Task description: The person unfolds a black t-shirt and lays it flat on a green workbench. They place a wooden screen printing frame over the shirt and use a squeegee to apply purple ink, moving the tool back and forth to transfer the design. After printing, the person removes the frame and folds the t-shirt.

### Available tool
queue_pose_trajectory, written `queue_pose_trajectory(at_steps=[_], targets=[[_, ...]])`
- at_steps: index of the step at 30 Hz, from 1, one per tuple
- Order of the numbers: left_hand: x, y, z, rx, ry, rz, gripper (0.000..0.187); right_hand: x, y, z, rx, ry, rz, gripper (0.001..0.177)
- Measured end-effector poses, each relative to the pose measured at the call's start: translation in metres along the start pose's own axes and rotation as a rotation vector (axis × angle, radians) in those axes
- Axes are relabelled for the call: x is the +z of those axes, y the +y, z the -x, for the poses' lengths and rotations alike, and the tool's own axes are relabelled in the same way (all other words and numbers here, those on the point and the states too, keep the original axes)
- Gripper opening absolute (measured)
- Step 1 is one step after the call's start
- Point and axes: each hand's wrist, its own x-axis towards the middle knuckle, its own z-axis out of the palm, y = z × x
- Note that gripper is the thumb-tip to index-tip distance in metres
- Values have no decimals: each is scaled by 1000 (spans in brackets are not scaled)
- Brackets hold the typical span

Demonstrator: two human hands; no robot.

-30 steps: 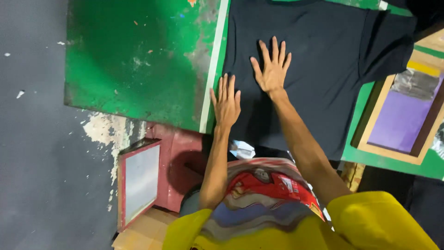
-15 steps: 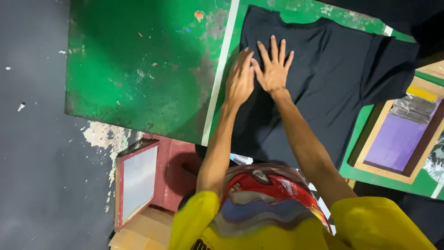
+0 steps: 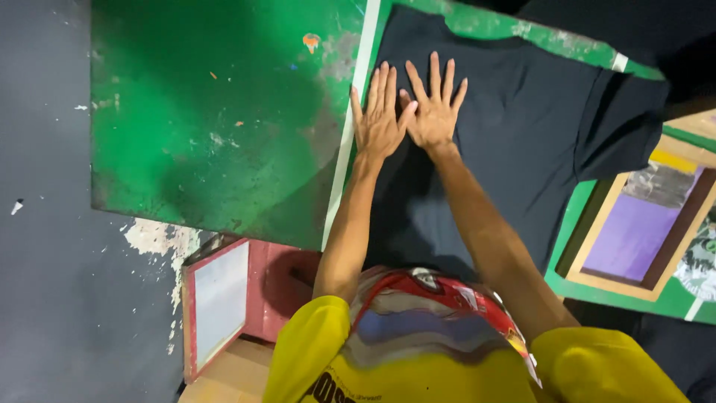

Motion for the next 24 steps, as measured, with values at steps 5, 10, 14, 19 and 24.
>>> queue_pose_trajectory(at_steps=[5,10,14,19,24], targets=[[-21,-7,25,-10,-6,24,65,-13,-2,-18,-134,56,-70,56],[-48,5,151,-18,-3,206,55,-6,-9,-44,-207,7,-117,63],[-27,-1,218,-21,-147,52,63,-15,-14,-57,-109,-174,-98,67],[-31,-7,223,-77,-138,-15,66,-15,-25,-70,-65,-177,-70,73],[-36,-4,226,-85,-75,-160,68,-19,-35,-79,0,-275,13,75]])
